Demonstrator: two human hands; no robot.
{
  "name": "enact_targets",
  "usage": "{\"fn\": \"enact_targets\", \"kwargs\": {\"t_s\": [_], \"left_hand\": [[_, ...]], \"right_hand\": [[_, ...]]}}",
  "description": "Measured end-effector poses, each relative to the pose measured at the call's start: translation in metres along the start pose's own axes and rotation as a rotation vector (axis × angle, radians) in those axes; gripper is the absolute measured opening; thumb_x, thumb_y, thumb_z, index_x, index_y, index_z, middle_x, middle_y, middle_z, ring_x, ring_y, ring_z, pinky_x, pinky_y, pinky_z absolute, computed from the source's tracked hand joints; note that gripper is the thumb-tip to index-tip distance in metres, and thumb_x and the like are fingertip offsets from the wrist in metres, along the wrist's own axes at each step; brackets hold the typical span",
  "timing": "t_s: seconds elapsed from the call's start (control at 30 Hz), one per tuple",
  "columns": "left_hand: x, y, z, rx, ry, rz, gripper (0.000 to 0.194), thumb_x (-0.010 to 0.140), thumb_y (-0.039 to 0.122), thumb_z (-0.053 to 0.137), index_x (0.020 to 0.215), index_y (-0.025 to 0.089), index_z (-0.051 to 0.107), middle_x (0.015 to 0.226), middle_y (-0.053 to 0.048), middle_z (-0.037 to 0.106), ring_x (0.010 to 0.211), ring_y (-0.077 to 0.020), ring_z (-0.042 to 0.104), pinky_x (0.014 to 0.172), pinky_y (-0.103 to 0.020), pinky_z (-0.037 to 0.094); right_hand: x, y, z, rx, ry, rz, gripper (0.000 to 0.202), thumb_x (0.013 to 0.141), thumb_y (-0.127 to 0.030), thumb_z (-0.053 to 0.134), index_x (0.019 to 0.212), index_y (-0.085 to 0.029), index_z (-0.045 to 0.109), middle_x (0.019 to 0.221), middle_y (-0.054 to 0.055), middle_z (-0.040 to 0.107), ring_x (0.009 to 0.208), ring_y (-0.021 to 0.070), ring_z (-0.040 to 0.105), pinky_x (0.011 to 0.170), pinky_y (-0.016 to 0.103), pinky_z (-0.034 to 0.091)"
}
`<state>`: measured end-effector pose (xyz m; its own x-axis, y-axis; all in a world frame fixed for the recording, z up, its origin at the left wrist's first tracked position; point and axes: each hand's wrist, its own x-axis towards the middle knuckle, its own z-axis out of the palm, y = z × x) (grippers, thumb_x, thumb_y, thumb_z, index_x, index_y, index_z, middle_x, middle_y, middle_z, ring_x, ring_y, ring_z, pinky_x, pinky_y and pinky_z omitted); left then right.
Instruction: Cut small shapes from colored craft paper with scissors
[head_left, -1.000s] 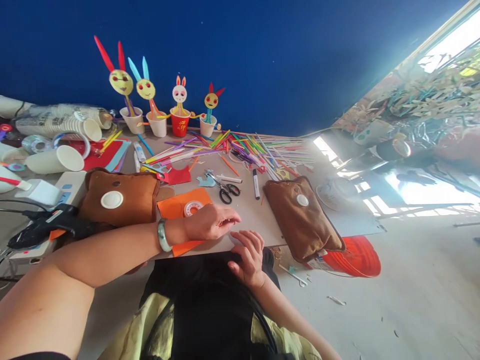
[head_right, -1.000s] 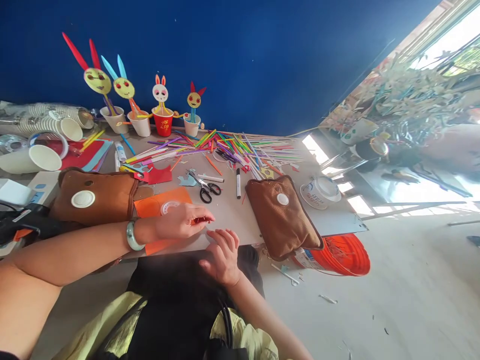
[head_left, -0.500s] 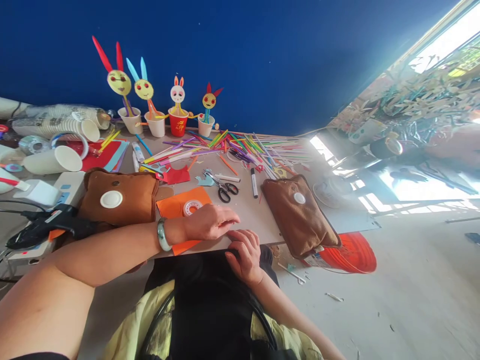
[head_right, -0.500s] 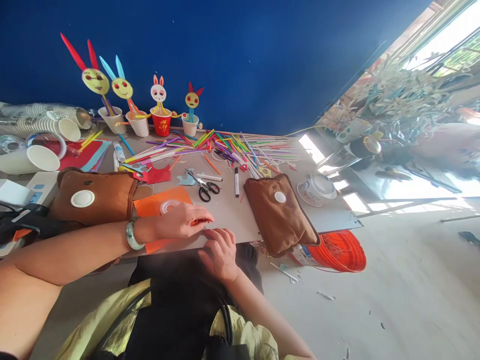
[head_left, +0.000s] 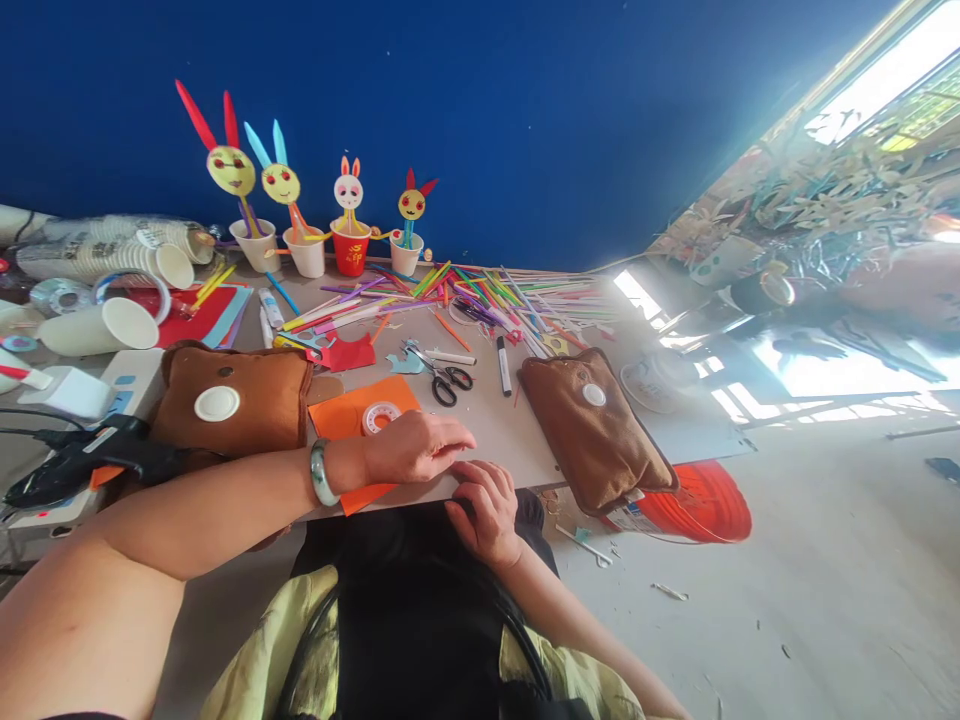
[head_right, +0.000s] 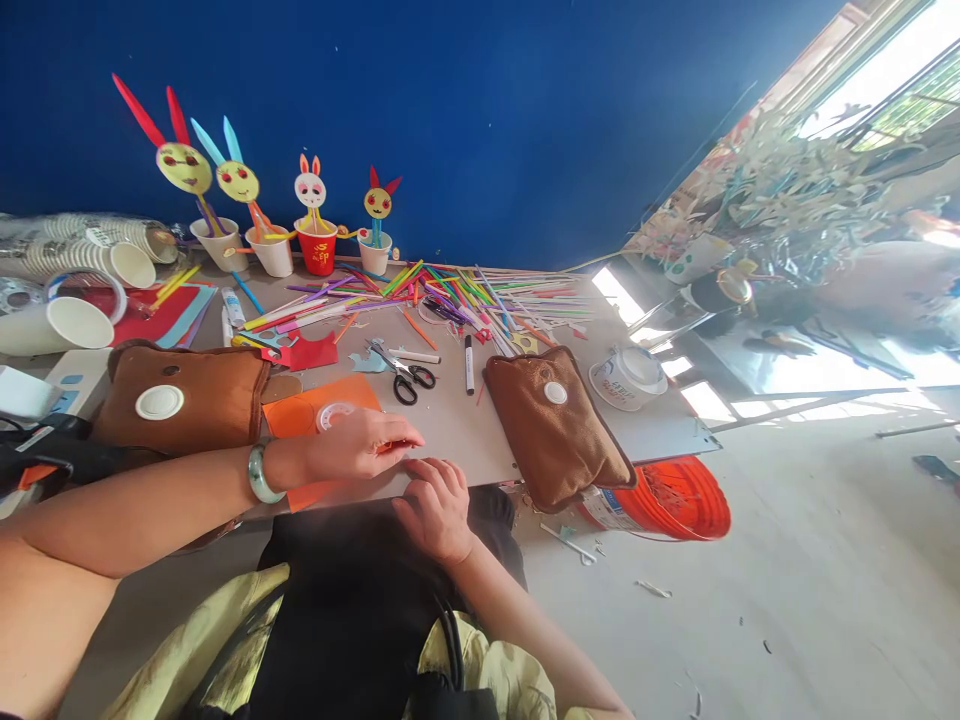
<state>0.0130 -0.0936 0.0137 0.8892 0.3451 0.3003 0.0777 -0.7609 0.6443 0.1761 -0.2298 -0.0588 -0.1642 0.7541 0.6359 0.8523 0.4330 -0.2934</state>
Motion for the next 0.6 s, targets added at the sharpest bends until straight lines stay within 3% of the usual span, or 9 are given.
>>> {"fn": "enact_targets", "kwargs": {"t_s": [0.17, 0.3, 0.47, 0.6], "left_hand": [[0.000, 0.002, 0.000, 0.022, 0.003, -0.011, 0.021, 0.095, 0.018, 0.049, 0.106, 0.017, 0.067, 0.105, -0.007, 0.074, 0.094, -0.0196, 0.068, 0.082, -0.028, 0.051], [0.003, 0.013, -0.008, 0.020, 0.143, -0.055, 0.020, 0.094, 0.020, 0.052, 0.107, 0.017, 0.066, 0.104, -0.006, 0.074, 0.089, -0.0175, 0.069, 0.079, -0.027, 0.051], [0.011, 0.026, -0.044, -0.120, 0.495, -0.130, 0.020, 0.095, 0.029, 0.056, 0.106, 0.017, 0.067, 0.092, -0.003, 0.074, 0.077, -0.0118, 0.067, 0.072, -0.023, 0.053], [0.015, 0.022, -0.077, -0.076, 0.564, -0.245, 0.021, 0.091, 0.030, 0.059, 0.102, 0.015, 0.068, 0.092, -0.005, 0.074, 0.076, -0.0128, 0.067, 0.068, -0.023, 0.053]], "right_hand": [[0.002, -0.002, -0.001, 0.015, 0.004, 0.005, 0.012, 0.094, -0.028, 0.054, 0.084, -0.022, 0.057, 0.104, 0.009, 0.072, 0.099, 0.0245, 0.064, 0.087, 0.041, 0.048], [0.019, -0.001, -0.014, 0.079, -0.115, 0.061, 0.012, 0.093, -0.024, 0.057, 0.081, -0.021, 0.057, 0.096, 0.008, 0.073, 0.087, 0.0214, 0.062, 0.081, 0.037, 0.048], [0.071, 0.029, -0.029, 0.041, -0.320, 0.001, 0.014, 0.096, -0.030, 0.055, 0.094, -0.019, 0.063, 0.088, 0.008, 0.071, 0.084, 0.0214, 0.061, 0.080, 0.035, 0.044], [0.128, 0.067, -0.017, -0.155, -0.476, -0.105, 0.015, 0.093, -0.026, 0.056, 0.091, -0.017, 0.068, 0.088, 0.010, 0.072, 0.087, 0.0240, 0.061, 0.080, 0.036, 0.039]]}}
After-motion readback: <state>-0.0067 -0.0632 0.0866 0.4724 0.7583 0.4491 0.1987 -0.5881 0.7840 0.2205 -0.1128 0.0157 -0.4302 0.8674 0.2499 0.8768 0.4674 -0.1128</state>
